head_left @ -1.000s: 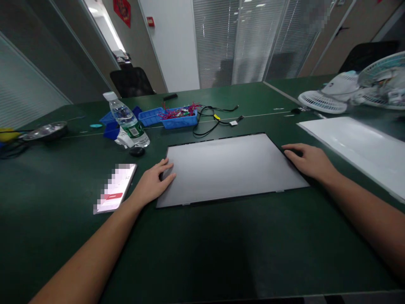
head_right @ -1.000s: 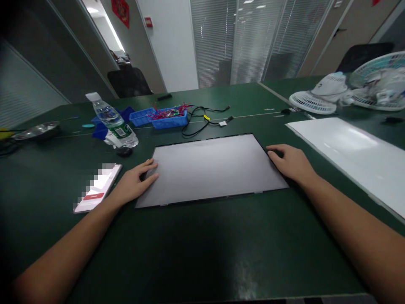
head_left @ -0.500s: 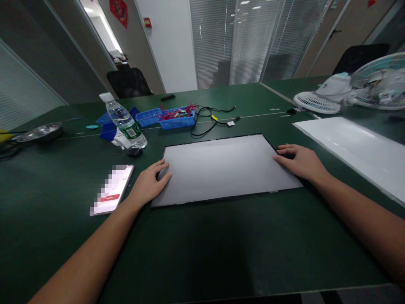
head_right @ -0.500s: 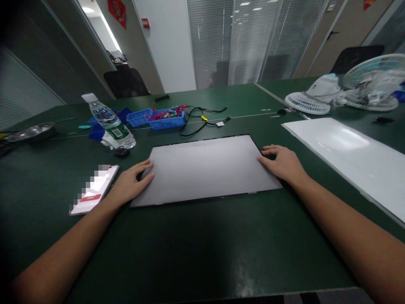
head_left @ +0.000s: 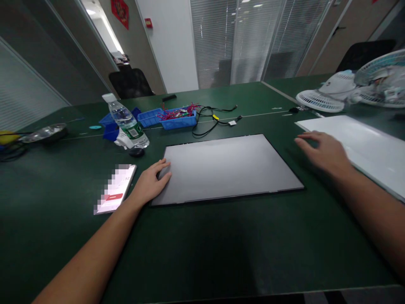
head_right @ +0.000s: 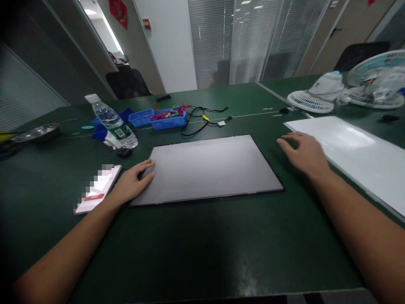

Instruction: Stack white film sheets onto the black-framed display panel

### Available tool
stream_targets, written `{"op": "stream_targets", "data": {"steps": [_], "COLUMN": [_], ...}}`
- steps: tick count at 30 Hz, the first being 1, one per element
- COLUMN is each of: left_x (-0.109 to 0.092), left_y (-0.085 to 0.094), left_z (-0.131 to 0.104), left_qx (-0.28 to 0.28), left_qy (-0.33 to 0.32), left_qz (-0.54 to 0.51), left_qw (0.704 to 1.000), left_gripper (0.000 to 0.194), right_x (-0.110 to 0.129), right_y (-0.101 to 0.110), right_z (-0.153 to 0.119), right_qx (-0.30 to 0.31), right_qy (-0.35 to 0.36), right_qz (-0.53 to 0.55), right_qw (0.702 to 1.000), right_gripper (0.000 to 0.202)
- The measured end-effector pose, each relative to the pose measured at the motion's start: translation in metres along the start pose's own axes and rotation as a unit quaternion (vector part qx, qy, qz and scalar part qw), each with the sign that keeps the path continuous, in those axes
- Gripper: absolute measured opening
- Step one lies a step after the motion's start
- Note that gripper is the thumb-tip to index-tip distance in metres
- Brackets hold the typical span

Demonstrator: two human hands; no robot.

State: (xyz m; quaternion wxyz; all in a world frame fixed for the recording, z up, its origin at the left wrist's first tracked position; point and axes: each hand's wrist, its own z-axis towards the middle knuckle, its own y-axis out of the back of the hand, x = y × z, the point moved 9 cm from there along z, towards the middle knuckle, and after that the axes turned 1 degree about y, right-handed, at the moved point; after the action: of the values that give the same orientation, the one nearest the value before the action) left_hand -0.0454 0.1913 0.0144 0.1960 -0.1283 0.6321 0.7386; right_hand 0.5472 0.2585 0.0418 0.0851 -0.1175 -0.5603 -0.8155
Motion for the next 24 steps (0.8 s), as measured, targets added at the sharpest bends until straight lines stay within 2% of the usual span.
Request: {"op": "stream_targets", "data": {"steps": [2,4,7,8,10,12,17,21,24], "left_x": [0.000,0.001,0.001,0.001,0.000,-0.003,-0.011,-0.012,-0.011], "left_y": [-0.001,-0.002,-0.002,-0.002,-0.001,0.000,0.004,0.005,0.003], "left_z": [0.000,-0.001,-0.001,-0.001,-0.001,-0.001,-0.002,-0.002,-0.002], "left_qx": [0.004,0.008,0.008,0.008,0.008,0.007,0.005,-0.001,0.004], "left_qy": [-0.002,-0.004,-0.005,-0.005,-0.006,-0.007,-0.010,-0.017,-0.018], "left_qz": [0.000,0.000,-0.003,-0.002,0.000,0.001,-0.003,-0.005,-0.003], "left_qw": [1.000,1.000,1.000,1.000,1.000,1.000,1.000,1.000,1.000], "left_gripper": [0.059,0.058,0.056,0.056,0.057,0.058,0.058,0.058,0.058], "right_x": [-0.039,-0.086,-0.162,-0.179,-0.196,-0.194,-0.165,-0.143,-0.112], "right_y": [0.017,0.023,0.011,0.003,-0.011,-0.014,-0.005,0.007,0.019], "right_z": [0.005,0.009,0.007,0.005,0.002,0.004,0.006,-0.001,-0.005], "right_qx": [-0.055,-0.072,-0.005,0.032,0.091,0.106,0.086,0.066,0.036], "right_qy": [-0.030,-0.082,-0.230,-0.270,-0.309,-0.306,-0.269,-0.258,-0.224], "right_qz": [-0.057,-0.133,-0.164,-0.157,-0.141,-0.133,-0.156,-0.173,-0.181], "right_qw": [0.996,0.985,0.959,0.949,0.936,0.937,0.947,0.948,0.957], "right_gripper": [0.076,0.085,0.105,0.108,0.104,0.095,0.079,0.076,0.076]}}
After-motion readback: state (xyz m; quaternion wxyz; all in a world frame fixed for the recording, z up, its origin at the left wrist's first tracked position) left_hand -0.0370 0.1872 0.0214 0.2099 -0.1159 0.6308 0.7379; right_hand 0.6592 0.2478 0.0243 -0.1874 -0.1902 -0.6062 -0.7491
